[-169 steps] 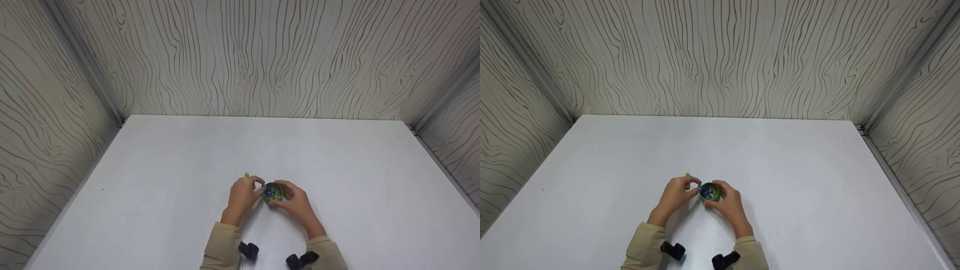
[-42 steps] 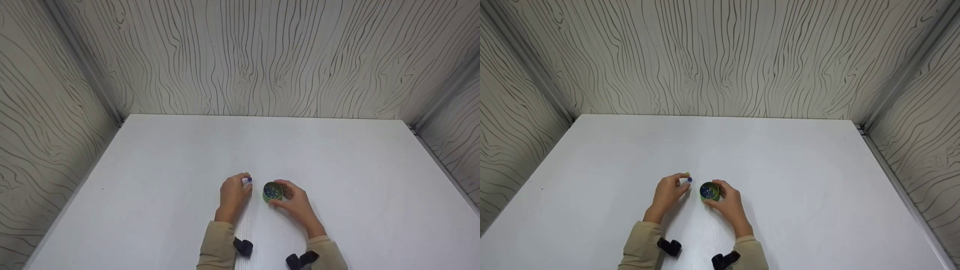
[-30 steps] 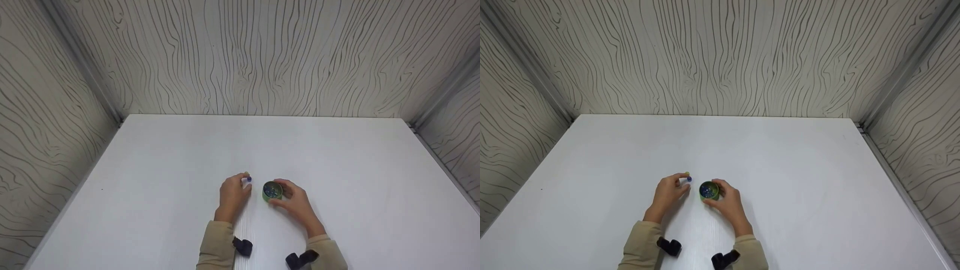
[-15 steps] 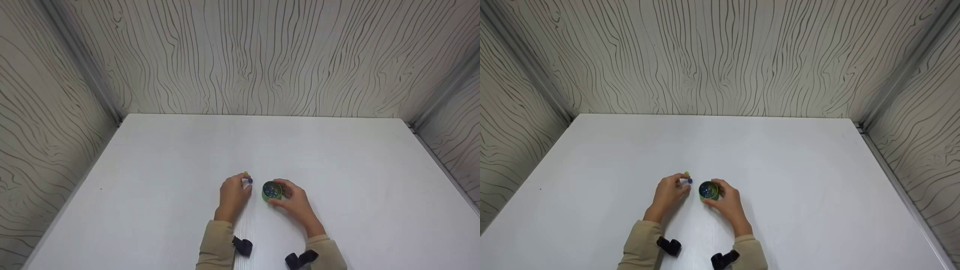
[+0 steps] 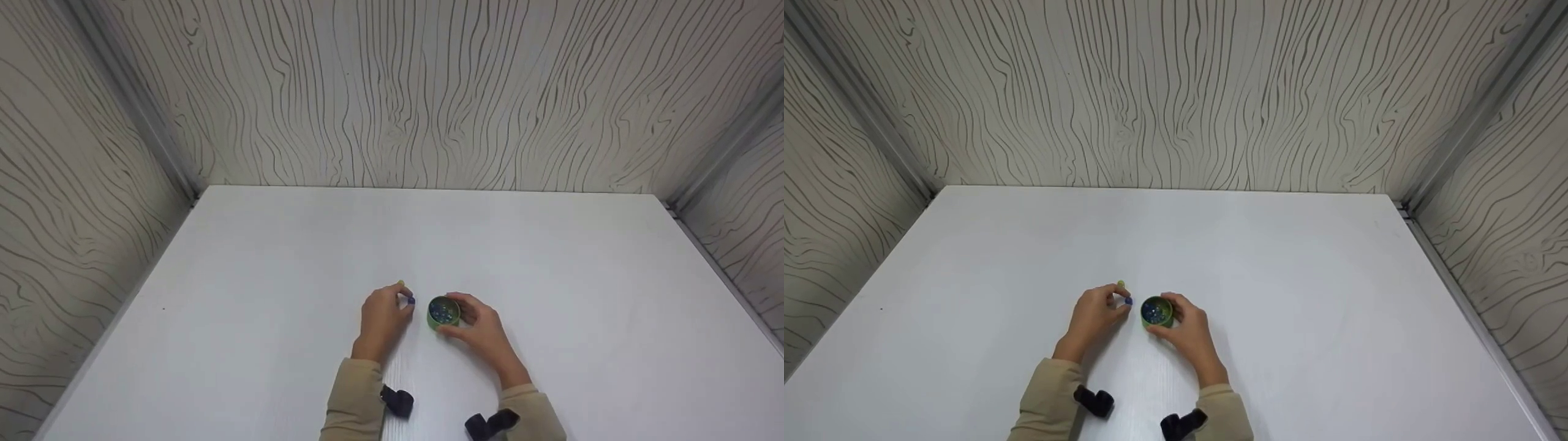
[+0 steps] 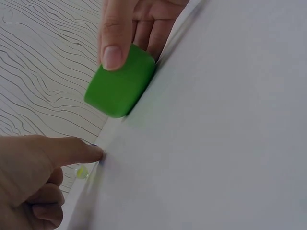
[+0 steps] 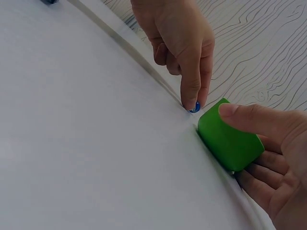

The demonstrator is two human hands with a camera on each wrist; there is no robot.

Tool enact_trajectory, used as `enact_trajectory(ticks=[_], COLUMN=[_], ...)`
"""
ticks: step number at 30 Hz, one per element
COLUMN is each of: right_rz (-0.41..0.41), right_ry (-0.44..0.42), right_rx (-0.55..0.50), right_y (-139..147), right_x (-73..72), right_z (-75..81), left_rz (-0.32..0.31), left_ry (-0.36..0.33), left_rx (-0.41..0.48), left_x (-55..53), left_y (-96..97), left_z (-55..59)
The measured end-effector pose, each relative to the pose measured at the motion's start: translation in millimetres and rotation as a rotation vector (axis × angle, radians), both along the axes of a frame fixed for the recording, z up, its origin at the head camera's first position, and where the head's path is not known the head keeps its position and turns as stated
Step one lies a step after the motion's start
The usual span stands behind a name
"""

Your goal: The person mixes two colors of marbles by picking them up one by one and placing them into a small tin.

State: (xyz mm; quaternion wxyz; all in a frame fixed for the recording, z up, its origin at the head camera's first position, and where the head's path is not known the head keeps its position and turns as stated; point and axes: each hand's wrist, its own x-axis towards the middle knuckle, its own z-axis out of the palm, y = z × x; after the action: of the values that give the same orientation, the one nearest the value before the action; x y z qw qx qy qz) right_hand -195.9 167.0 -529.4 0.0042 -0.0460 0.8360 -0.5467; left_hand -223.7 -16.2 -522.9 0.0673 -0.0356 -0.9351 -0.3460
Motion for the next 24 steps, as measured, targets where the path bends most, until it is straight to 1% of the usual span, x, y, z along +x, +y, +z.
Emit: enact_trajectory(ticks=[3, 6, 11, 16, 24], right_rz=[0.001, 0.001, 0.003, -0.008, -0.002], right_ry=[0.003, 0.01, 0.013, -0.005, 0.005], right_rx=[-0.002, 0.003, 0.007, 0.004, 0.018], right_y=[0.4, 0.6, 0.6, 0.7, 0.4], right_x=[0.0, -0.2, -0.4, -1.5, -0.1], right_z=[-0.2, -0.8, -1.3, -1.5, -0.7], left_rz=[-0.01, -0.011, -0.004, -0.002, -0.022], left_ry=[0.033, 0.04, 0.021, 0.0, -0.028], left_rx=[-0.019, -0.025, -0.023, -0.012, 0.03], left_x=[-0.3, 0.0, 0.5, 1.2, 0.6], left_y=[-1.0, -1.3, -1.6, -1.1, -0.6], left_z=[-0.9, -0.7, 0.7, 2.0, 2.9])
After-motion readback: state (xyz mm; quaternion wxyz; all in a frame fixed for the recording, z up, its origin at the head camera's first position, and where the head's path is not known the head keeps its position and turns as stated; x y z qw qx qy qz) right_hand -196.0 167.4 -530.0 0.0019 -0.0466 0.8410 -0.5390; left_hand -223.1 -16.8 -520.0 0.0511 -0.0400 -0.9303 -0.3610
